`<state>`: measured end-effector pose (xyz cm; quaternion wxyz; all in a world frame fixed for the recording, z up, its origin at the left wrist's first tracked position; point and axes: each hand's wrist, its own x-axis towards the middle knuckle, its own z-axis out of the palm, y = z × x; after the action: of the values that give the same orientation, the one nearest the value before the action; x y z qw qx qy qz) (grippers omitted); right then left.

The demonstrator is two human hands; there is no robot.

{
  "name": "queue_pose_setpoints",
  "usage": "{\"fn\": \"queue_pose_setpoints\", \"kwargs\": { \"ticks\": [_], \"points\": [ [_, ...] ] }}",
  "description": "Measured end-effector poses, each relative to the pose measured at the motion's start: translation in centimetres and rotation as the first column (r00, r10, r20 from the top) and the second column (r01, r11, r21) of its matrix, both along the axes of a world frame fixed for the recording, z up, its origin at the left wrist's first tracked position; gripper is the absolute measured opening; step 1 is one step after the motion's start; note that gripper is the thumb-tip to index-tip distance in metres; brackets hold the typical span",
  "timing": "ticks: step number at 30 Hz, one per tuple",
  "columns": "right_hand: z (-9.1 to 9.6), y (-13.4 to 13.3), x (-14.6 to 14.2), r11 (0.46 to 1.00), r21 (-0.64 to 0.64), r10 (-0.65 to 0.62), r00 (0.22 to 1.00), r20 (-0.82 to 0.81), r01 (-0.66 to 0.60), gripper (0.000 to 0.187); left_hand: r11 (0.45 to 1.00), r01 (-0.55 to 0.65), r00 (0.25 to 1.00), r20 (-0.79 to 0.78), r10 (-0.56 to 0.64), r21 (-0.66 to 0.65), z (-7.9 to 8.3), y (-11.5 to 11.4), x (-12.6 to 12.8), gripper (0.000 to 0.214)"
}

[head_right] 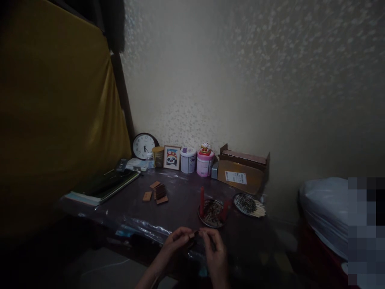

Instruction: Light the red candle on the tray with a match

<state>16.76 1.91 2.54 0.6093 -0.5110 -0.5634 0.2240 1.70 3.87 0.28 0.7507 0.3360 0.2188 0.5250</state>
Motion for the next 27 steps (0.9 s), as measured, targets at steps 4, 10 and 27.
{"fn": "queue_pose_setpoints", "kwargs": {
  "ticks": [4, 10, 27],
  "points": [
    [-0.1, 0.0, -0.3, 0.999, 0.039, -0.012, 0.998, 0.054, 0.010, 0.019, 1.000, -0.017, 1.000, -0.025, 0.017, 0.000, 0.5, 0.0, -0.2, 0.020],
    [0.7, 1.0, -1.0, 0.988, 0.155, -0.007, 0.986, 0.164, -0.019, 0.015, 0.996, -0.089, 0.995, -0.039, 0.089, 0.005, 1.3, 0.6, -0.4, 0.021],
    [1.3, 2.3, -2.8, 0.960, 0.274, -0.040, 0.945, 0.325, -0.053, 0.010, 0.990, -0.136, 0.990, 0.042, 0.137, -0.034, 3.3, 0.6, -1.5, 0.017]
  ]
}}
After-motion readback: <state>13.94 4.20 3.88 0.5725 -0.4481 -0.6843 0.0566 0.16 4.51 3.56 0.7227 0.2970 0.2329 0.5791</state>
